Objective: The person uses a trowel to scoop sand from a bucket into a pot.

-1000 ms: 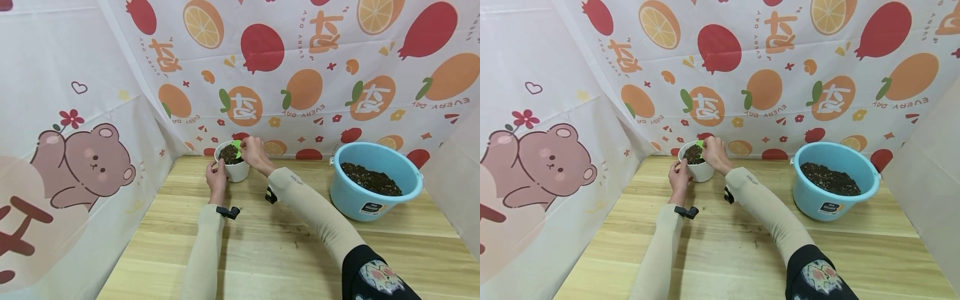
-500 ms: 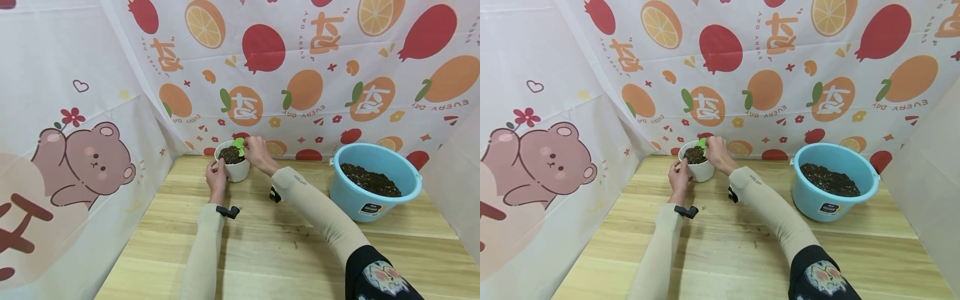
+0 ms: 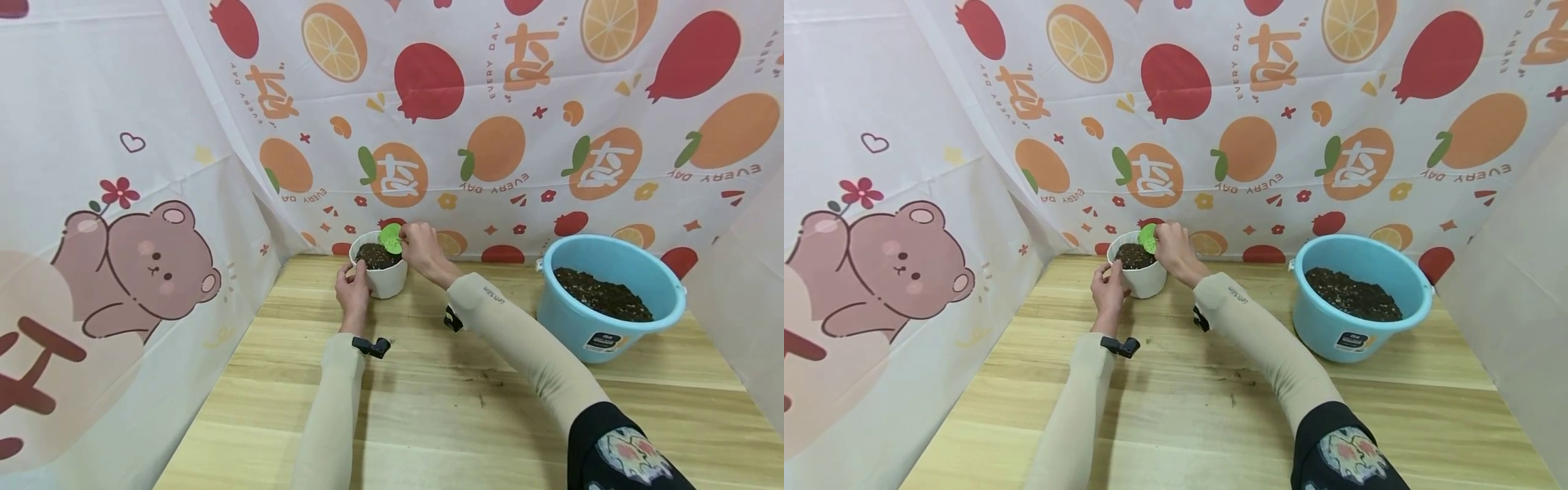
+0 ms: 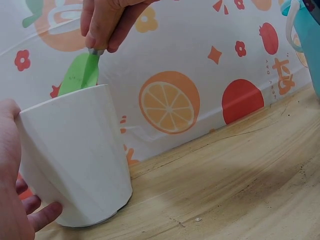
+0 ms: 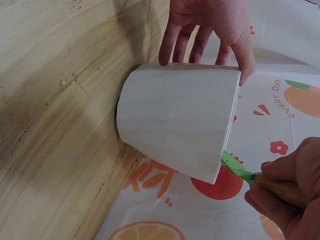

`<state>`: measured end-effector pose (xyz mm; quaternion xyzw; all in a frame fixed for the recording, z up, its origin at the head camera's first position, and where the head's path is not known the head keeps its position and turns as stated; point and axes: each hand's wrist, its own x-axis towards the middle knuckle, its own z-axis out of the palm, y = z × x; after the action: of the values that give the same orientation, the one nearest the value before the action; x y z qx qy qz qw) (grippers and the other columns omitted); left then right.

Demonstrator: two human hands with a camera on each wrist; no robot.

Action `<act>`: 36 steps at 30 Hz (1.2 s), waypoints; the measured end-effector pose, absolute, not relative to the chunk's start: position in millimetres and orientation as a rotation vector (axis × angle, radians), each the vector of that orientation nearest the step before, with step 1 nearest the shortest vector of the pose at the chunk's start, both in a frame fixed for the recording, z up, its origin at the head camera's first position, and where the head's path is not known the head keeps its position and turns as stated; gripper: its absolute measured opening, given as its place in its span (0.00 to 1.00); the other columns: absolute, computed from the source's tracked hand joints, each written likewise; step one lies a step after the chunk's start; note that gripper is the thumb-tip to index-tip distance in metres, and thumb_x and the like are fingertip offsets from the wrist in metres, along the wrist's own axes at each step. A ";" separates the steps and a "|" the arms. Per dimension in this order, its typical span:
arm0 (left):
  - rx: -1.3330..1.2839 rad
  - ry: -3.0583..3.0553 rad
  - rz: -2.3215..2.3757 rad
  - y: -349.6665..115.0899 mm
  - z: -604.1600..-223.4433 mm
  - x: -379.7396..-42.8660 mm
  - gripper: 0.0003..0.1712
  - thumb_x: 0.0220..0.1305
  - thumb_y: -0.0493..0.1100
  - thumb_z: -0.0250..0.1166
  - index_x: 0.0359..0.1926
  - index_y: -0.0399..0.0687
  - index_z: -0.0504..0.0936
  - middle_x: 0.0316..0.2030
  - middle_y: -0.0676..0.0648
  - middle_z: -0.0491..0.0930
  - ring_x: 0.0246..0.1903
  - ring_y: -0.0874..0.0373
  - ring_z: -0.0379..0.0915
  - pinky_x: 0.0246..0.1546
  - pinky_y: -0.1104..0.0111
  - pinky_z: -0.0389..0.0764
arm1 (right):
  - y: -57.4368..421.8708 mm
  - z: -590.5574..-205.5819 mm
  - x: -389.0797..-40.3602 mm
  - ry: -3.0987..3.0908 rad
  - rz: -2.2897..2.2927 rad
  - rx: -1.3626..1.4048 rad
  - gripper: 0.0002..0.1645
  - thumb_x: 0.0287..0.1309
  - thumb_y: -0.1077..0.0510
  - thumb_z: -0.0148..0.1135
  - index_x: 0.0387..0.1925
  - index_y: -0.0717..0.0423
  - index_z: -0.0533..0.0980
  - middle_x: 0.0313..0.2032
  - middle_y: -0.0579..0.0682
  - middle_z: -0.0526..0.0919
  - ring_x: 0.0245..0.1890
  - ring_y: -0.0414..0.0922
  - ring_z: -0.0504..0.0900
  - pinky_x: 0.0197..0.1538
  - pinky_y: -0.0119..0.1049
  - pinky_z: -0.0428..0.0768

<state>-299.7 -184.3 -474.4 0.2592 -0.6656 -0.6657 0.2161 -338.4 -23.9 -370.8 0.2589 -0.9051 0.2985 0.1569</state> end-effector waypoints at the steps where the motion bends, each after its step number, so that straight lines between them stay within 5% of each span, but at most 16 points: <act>1: 0.716 -1.843 -1.846 -184.2 -474.2 -299.8 0.29 0.66 0.62 0.63 0.61 0.52 0.77 0.37 0.49 0.74 0.27 0.63 0.71 0.40 0.54 0.87 | -23.3 -370.7 -338.3 -2.587 0.838 0.741 0.11 0.62 0.70 0.57 0.33 0.63 0.86 0.34 0.55 0.89 0.35 0.47 0.84 0.48 0.46 0.85; 6: 0.717 -1.848 -1.849 -185.2 -475.6 -300.8 0.29 0.66 0.61 0.63 0.61 0.53 0.77 0.36 0.50 0.74 0.26 0.63 0.71 0.35 0.60 0.85 | -20.6 -370.8 -336.5 -2.584 0.822 0.746 0.12 0.63 0.69 0.57 0.39 0.64 0.87 0.40 0.58 0.89 0.45 0.53 0.86 0.54 0.48 0.85; 15: 0.720 -1.846 -1.851 -183.9 -473.9 -298.3 0.28 0.67 0.60 0.63 0.62 0.53 0.77 0.36 0.50 0.73 0.26 0.63 0.71 0.45 0.49 0.86 | -18.1 -372.2 -334.1 -2.561 0.801 0.758 0.14 0.61 0.71 0.55 0.39 0.63 0.87 0.40 0.58 0.88 0.43 0.52 0.85 0.52 0.49 0.85; 24: 0.715 -1.829 -1.844 -183.1 -471.4 -297.2 0.26 0.67 0.58 0.63 0.60 0.52 0.78 0.34 0.51 0.73 0.26 0.62 0.71 0.29 0.67 0.82 | -15.3 -372.5 -334.6 -2.497 0.772 0.806 0.18 0.56 0.75 0.55 0.38 0.61 0.88 0.41 0.56 0.88 0.43 0.52 0.87 0.49 0.49 0.86; 36: 0.723 -1.852 -1.860 -183.8 -474.5 -299.8 0.29 0.68 0.60 0.62 0.63 0.53 0.76 0.39 0.49 0.74 0.29 0.62 0.71 0.47 0.48 0.85 | -15.5 -375.9 -336.0 -2.394 0.797 0.871 0.19 0.55 0.77 0.55 0.35 0.62 0.88 0.44 0.55 0.90 0.46 0.51 0.89 0.51 0.46 0.87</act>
<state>-299.8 -183.8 -474.5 0.2597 -0.6654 -0.6683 0.2079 -336.0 -15.5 -375.9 0.3172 -0.8720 0.2902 0.2340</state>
